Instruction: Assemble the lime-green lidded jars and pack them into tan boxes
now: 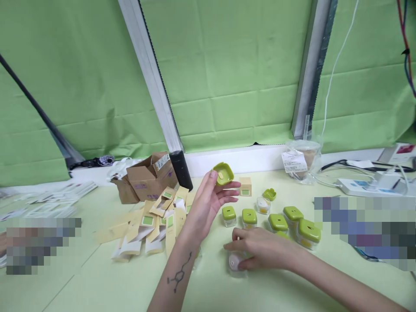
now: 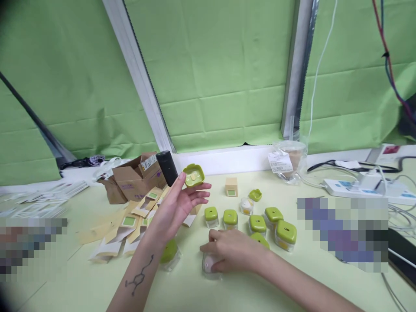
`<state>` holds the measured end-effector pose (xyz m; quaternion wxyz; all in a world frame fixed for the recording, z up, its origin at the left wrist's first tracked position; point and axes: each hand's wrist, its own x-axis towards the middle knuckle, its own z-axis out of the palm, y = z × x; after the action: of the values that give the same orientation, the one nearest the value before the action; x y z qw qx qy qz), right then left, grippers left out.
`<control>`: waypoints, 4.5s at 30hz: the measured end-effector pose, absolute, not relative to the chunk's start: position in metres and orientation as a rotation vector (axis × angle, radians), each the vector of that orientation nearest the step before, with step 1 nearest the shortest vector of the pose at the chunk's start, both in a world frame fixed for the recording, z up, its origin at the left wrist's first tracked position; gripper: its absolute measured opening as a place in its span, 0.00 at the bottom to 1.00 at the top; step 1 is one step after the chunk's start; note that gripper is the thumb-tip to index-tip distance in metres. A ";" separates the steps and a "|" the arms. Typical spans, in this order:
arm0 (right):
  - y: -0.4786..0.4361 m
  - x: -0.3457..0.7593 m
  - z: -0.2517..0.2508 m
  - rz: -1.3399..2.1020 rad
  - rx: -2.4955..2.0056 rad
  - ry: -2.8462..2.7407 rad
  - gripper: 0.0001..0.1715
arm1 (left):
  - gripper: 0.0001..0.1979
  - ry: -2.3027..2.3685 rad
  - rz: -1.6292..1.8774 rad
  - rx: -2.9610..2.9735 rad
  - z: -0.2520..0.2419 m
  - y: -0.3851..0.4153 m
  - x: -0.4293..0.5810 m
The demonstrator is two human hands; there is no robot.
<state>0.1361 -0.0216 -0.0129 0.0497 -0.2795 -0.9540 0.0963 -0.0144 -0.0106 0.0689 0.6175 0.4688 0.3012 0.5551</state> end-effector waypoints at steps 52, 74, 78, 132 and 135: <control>-0.011 0.168 0.043 0.655 -0.811 -1.624 0.11 | 0.20 0.677 1.239 1.082 0.051 -0.017 0.021; -0.017 0.163 0.037 0.815 -0.693 -1.679 0.13 | 0.13 0.821 1.152 1.470 0.051 -0.025 0.020; -0.019 0.161 0.039 0.761 -0.686 -1.690 0.12 | 0.14 0.851 1.152 1.522 0.053 -0.027 0.020; -0.026 0.176 0.052 0.417 -0.625 -1.986 0.16 | 0.16 0.968 1.072 1.478 0.055 -0.025 0.018; -0.026 0.176 0.053 0.428 -0.621 -1.976 0.15 | 0.17 0.961 1.064 1.464 0.054 -0.024 0.019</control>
<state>0.1756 -0.0263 0.0527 0.4910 -0.2557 -0.8139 0.1762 0.0186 -0.0235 0.0543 0.5193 0.6106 0.4008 0.4437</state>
